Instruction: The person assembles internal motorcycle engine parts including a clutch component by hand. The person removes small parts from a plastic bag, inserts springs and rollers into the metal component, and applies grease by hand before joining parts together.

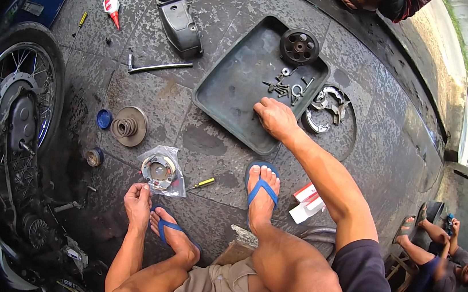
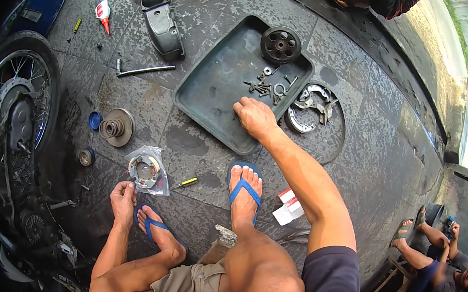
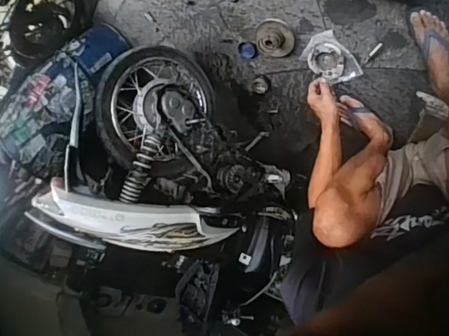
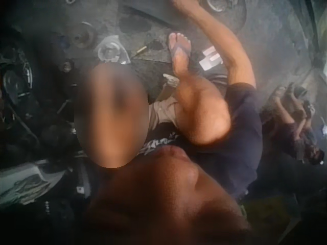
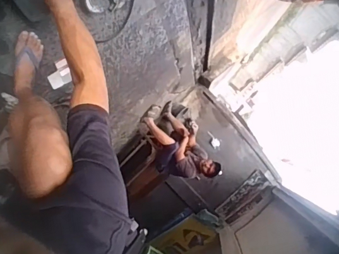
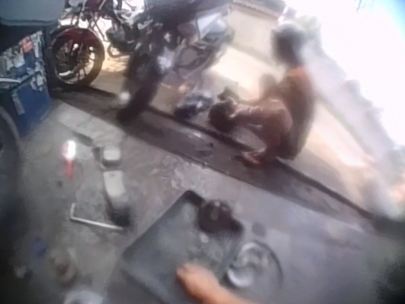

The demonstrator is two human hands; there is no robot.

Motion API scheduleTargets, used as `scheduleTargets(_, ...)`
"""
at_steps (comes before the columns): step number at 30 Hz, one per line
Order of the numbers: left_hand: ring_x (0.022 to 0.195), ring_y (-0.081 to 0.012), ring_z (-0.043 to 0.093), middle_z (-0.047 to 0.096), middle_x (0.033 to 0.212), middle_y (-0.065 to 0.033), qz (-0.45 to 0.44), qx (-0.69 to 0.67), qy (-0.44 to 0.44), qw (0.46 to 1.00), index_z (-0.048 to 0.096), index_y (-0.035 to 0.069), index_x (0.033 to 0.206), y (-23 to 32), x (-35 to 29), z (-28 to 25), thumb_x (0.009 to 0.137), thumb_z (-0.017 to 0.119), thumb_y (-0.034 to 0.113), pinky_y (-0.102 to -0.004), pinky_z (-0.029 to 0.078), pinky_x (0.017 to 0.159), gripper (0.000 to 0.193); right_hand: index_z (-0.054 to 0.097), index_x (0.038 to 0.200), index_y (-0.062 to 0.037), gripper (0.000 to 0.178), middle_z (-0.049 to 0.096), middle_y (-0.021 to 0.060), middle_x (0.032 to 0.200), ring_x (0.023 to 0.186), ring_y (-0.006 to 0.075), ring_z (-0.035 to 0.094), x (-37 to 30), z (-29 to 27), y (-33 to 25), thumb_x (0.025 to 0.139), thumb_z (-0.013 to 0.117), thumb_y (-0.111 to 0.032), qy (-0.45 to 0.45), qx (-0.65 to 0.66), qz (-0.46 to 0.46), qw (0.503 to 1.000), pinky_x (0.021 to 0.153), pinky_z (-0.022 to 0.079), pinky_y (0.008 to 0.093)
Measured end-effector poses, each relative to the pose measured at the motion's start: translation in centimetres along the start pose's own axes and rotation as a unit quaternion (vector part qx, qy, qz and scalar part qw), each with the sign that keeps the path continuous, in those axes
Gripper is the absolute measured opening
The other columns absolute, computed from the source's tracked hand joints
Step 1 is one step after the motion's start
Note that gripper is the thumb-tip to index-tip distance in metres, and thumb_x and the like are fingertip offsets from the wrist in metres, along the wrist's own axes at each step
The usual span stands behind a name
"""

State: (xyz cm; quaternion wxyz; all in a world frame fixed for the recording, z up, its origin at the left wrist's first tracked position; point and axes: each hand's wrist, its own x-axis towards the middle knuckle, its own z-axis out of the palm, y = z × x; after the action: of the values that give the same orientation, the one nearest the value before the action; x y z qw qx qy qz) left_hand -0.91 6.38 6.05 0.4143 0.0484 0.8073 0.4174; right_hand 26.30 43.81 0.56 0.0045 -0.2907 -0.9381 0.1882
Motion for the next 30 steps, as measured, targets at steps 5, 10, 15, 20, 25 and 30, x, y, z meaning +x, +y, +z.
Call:
scheduleTargets(5,0.056,-0.0051,0.052,0.064,0.075,-0.0014,-0.022,0.015,-0.067,0.997,0.066,0.001,0.099,1.7,-0.5,2.7,0.098,0.063,0.013,-0.0203,0.041,0.049,0.012,0.064,0.09,-0.0021,0.013,0.069,0.018,0.091,0.085,0.0408,0.067,-0.4,-1.2,-5.3,0.085,0.062,-0.013,0.032,0.187,0.122,0.974,0.076,0.053,0.0498)
scheduleTargets(10,0.069,-0.0109,0.063,0.069,0.088,-0.0076,-0.058,-0.104,-0.246,0.962,0.066,-0.004,0.108,7.2,-2.4,8.1,0.099,0.064,0.013,-0.0259,0.055,0.062,0.019,0.068,0.095,0.0017,0.018,0.066,0.0019,0.08,0.072,0.0082,0.058,-3.6,-0.8,-16.3,0.091,0.071,-0.016,-0.149,0.681,0.24,0.676,0.063,0.047,0.026)
scheduleTargets(15,0.072,-0.0141,0.066,0.07,0.09,-0.01,-0.159,-0.203,-0.302,0.918,0.066,-0.001,0.104,6.9,-2.0,9.2,0.099,0.065,0.015,-0.0292,0.058,0.065,0.017,0.068,0.097,0.0031,0.018,0.069,0.0053,0.083,0.078,0.0111,0.064,-5.1,0.5,-17.5,0.093,0.069,-0.014,-0.114,0.699,0.213,0.673,0.069,0.052,0.0287)
scheduleTargets(20,0.069,-0.0127,0.066,0.069,0.087,-0.0079,-0.189,-0.231,-0.303,0.905,0.067,0.001,0.1,6.3,-2.1,9.5,0.099,0.064,0.016,-0.0293,0.059,0.062,0.016,0.068,0.099,0.004,0.02,0.071,0.009,0.086,0.081,0.0128,0.066,-6.2,0.7,-17.5,0.093,0.07,-0.015,-0.137,0.694,0.208,0.675,0.073,0.053,0.0296)
scheduleTargets(25,0.068,-0.0121,0.065,0.068,0.085,-0.0066,-0.202,-0.238,-0.33,0.891,0.065,0.002,0.099,5.0,-1.6,9.4,0.099,0.065,0.018,-0.0286,0.058,0.061,0.015,0.07,0.098,0.0025,0.02,0.072,0.0099,0.088,0.081,0.0147,0.067,-6.8,0.1,-17.4,0.093,0.071,-0.017,-0.14,0.662,0.192,0.711,0.074,0.054,0.0318)
scheduleTargets(30,0.062,-0.011,0.058,0.063,0.079,-0.0032,-0.201,-0.247,-0.317,0.894,0.062,0.006,0.093,5.5,-1.7,8.7,0.099,0.065,0.019,-0.0284,0.051,0.057,0.015,0.07,0.097,-0.002,0.016,0.07,0.0157,0.09,0.087,0.0369,0.067,-4.3,-2.9,-11.6,0.086,0.07,-0.013,-0.001,0.362,0.095,0.927,0.076,0.054,0.0433)
